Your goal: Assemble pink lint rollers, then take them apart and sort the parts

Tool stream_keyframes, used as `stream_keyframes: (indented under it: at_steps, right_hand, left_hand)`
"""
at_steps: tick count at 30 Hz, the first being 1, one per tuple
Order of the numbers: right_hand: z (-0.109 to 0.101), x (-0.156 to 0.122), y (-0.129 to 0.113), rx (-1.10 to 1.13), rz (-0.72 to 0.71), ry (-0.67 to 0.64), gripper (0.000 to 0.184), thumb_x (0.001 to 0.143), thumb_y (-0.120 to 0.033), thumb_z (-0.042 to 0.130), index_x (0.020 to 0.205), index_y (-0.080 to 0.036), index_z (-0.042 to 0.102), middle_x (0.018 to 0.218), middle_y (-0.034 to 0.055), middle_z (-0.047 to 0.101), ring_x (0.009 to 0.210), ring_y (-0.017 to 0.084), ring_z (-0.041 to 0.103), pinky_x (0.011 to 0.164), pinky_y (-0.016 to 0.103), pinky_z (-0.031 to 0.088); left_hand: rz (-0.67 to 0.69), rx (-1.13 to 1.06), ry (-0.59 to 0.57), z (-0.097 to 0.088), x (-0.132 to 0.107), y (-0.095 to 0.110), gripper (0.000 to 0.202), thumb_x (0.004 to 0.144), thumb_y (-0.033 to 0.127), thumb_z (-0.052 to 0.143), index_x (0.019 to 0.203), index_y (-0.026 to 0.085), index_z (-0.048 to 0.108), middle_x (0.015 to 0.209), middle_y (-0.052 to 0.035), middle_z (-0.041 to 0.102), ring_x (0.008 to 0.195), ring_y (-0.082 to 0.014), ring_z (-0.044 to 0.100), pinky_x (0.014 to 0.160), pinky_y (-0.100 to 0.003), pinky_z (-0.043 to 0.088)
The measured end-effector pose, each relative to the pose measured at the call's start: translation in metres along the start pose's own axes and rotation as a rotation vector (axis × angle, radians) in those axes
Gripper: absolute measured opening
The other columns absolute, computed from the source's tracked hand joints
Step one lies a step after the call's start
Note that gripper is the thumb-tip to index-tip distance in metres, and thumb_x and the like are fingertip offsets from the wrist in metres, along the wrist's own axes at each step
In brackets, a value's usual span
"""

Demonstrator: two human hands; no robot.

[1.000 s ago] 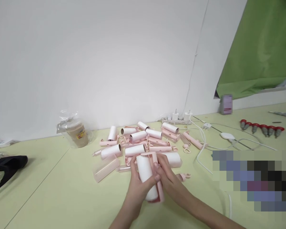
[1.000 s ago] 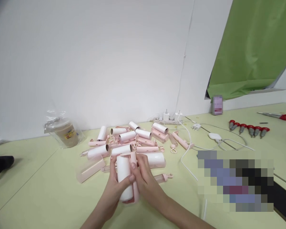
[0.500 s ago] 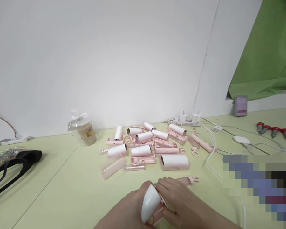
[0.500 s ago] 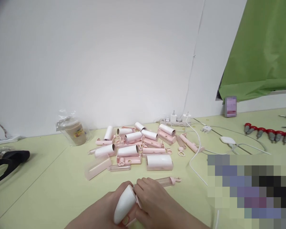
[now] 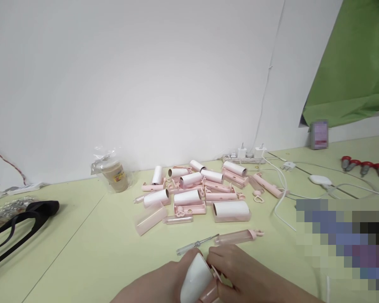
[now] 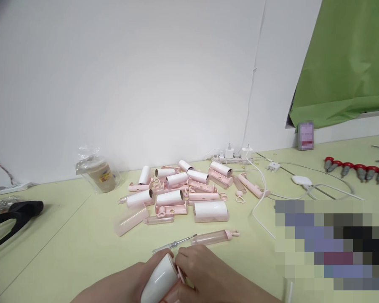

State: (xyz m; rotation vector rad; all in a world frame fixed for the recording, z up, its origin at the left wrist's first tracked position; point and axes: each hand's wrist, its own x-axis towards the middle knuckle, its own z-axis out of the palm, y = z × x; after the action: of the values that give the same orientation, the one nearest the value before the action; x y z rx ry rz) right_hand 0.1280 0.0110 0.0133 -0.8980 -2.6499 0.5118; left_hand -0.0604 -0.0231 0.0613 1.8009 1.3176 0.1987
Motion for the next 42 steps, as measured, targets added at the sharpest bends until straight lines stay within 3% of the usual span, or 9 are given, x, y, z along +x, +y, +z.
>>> stream_keyframes:
  at_steps: [9, 15, 20, 26, 30, 33, 35, 37, 42]
  right_hand:
    - [-0.001, 0.004, 0.01, 0.161, 0.086, 0.04, 0.013, 0.054, -0.009, 0.044, 0.059, -0.02, 0.038, 0.057, -0.0041, 0.046, 0.051, 0.01, 0.04, 0.048, 0.021, 0.027]
    - [-0.009, 0.005, 0.02, 0.359, 0.217, -0.018, 0.028, 0.061, -0.011, 0.047, 0.086, -0.021, 0.053, 0.074, -0.001, 0.056, 0.061, 0.013, 0.05, 0.051, 0.021, 0.037]
    - [-0.01, 0.005, 0.018, 0.558, 0.29, 0.18, 0.047, 0.065, -0.013, 0.049, 0.11, -0.026, 0.044, 0.096, 0.0014, 0.054, 0.063, 0.011, 0.054, 0.054, 0.023, 0.045]
    - [-0.008, 0.01, 0.019, 0.811, 0.334, 0.327, 0.052, 0.07, -0.02, 0.055, 0.118, -0.027, 0.037, 0.105, 0.0036, 0.05, 0.077, 0.014, 0.056, 0.072, 0.03, 0.047]
    - [0.0, 0.016, 0.021, 1.099, 0.229, 0.278, 0.023, 0.075, -0.034, 0.057, 0.092, -0.02, 0.053, 0.09, 0.0039, 0.059, 0.089, 0.02, 0.056, 0.08, 0.033, 0.044]
    - [-0.002, 0.017, 0.02, 1.198, 0.271, 0.34, 0.021, 0.078, -0.039, 0.053, 0.089, -0.021, 0.053, 0.097, 0.0044, 0.059, 0.096, 0.021, 0.053, 0.082, 0.033, 0.043]
    - [-0.006, 0.016, 0.019, 1.179, 0.345, 0.384, 0.028, 0.079, -0.043, 0.05, 0.098, -0.022, 0.053, 0.107, 0.0046, 0.057, 0.1, 0.022, 0.052, 0.082, 0.033, 0.044]
    - [-0.01, 0.014, 0.02, 1.125, 0.397, 0.427, 0.033, 0.081, -0.045, 0.046, 0.106, -0.024, 0.051, 0.111, 0.0045, 0.056, 0.099, 0.022, 0.052, 0.083, 0.033, 0.043]
    - [-0.017, 0.011, 0.023, 0.999, 0.413, 0.517, 0.036, 0.081, -0.045, 0.044, 0.111, -0.026, 0.051, 0.11, 0.0037, 0.058, 0.099, 0.021, 0.053, 0.081, 0.03, 0.045]
  left_hand:
    - [0.076, 0.073, -0.004, -0.004, 0.01, -0.005, 0.05, 0.055, 0.019, 0.061, 0.102, 0.032, 0.049, 0.075, 0.0033, 0.059, 0.054, -0.0129, 0.05, 0.039, -0.017, 0.03]
    - [0.149, 0.09, 0.101, -0.004, 0.022, -0.004, 0.051, 0.058, 0.019, 0.056, 0.106, 0.034, 0.049, 0.076, 0.0023, 0.062, 0.057, -0.0154, 0.053, 0.042, -0.019, 0.031]
    - [0.13, 0.162, 0.271, 0.001, 0.033, -0.011, 0.079, 0.056, 0.018, 0.056, 0.129, 0.032, 0.028, 0.071, -0.0002, 0.06, 0.057, -0.0191, 0.053, 0.044, -0.021, 0.031]
    - [0.123, -0.008, 0.386, 0.012, 0.041, -0.009, 0.079, 0.066, 0.022, 0.054, 0.133, 0.029, 0.012, 0.083, -0.0025, 0.062, 0.066, -0.0206, 0.056, 0.055, -0.025, 0.039]
    - [0.181, -0.195, 0.379, 0.013, 0.034, -0.007, 0.092, 0.066, 0.025, 0.06, 0.133, 0.026, -0.004, 0.109, -0.0077, 0.055, 0.085, -0.021, 0.057, 0.072, -0.03, 0.043]
    - [0.23, -0.083, 0.463, -0.007, 0.028, -0.024, 0.084, 0.062, 0.032, 0.066, 0.13, 0.026, 0.018, 0.123, -0.0084, 0.045, 0.11, -0.0248, 0.044, 0.091, -0.035, 0.035]
    - [0.228, 0.088, 0.715, -0.03, 0.026, -0.05, 0.053, 0.07, 0.035, 0.059, 0.118, 0.024, 0.038, 0.126, -0.0077, 0.041, 0.12, -0.0252, 0.032, 0.099, -0.038, 0.024]
    - [0.093, 0.189, 0.909, -0.051, 0.024, -0.08, 0.053, 0.069, 0.037, 0.058, 0.115, 0.021, 0.04, 0.124, -0.0104, 0.041, 0.121, -0.0291, 0.027, 0.099, -0.044, 0.022]
    - [-0.127, -0.035, 0.795, -0.063, -0.003, -0.123, 0.056, 0.075, 0.039, 0.049, 0.123, 0.024, 0.024, 0.112, -0.0072, 0.048, 0.105, -0.0246, 0.047, 0.092, -0.044, 0.034]
